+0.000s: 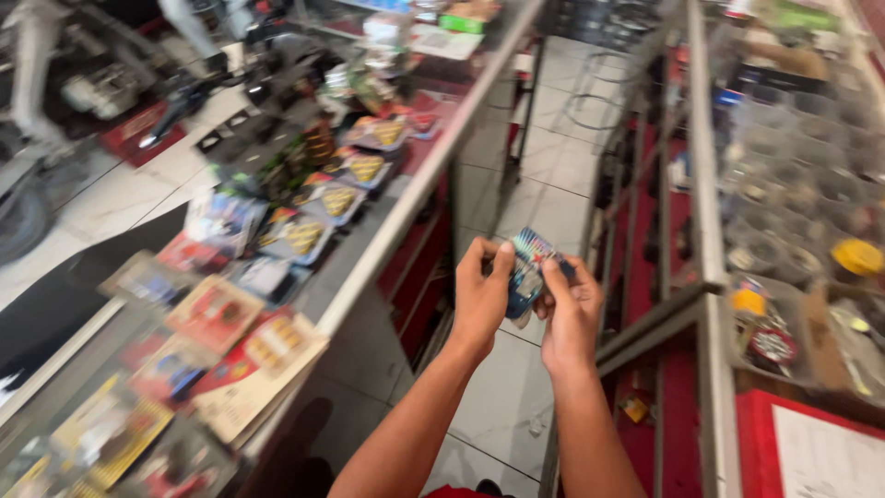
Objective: The person hangs packaged items on a wire rack, moves a small box, and places different packages on a glass counter.
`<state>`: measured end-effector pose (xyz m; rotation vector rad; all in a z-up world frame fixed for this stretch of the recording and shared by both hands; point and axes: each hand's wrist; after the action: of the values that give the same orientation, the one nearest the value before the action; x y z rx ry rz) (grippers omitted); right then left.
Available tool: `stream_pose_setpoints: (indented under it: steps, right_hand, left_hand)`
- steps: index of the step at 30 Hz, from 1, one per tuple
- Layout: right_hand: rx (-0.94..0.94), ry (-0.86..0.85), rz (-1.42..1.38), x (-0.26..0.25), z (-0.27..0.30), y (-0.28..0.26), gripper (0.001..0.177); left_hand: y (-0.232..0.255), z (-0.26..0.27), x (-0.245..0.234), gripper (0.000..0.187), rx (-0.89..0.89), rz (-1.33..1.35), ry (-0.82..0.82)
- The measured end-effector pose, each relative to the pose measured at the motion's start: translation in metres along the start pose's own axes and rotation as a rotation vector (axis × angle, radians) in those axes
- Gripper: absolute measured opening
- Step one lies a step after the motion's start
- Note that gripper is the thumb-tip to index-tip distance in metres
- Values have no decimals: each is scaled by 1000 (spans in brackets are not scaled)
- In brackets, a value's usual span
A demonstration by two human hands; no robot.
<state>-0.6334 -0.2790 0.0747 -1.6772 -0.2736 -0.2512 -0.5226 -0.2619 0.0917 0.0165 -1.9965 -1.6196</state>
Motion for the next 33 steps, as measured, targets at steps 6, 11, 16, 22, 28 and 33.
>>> stream_pose_setpoints:
  steps: [6,11,16,22,28,33]
  right_hand:
    - [-33,149,125,-79,3,-4,8]
    - [-233,262,289,-124,17,-17,7]
    - [-148,398,157,-151,38,-37,9]
    - [-248,695,402,-161,73,-58,9]
    - [-329,896,461,-147,118,-88,8]
    - [-478,1039,697,-128,167,-124,6]
  left_hand:
    - [-35,23,55,15,-197,7,-117]
    - [-67,36,91,17,-44,-14,-314]
    - [-82,47,122,18,-178,12,-471]
    - [-71,71,151,18,-222,33,-735]
    - [-37,99,169,16,-125,57,-994]
    - [-2,130,177,15,-138,232,-1199]
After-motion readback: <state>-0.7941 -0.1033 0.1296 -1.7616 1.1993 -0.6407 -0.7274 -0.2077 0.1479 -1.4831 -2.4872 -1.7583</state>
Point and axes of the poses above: each hand's wrist, its own z-axis away from the middle knuckle, its own x-axis out of the palm, y = z × x, and after that the axes turned 11 degrees about z, right-handed
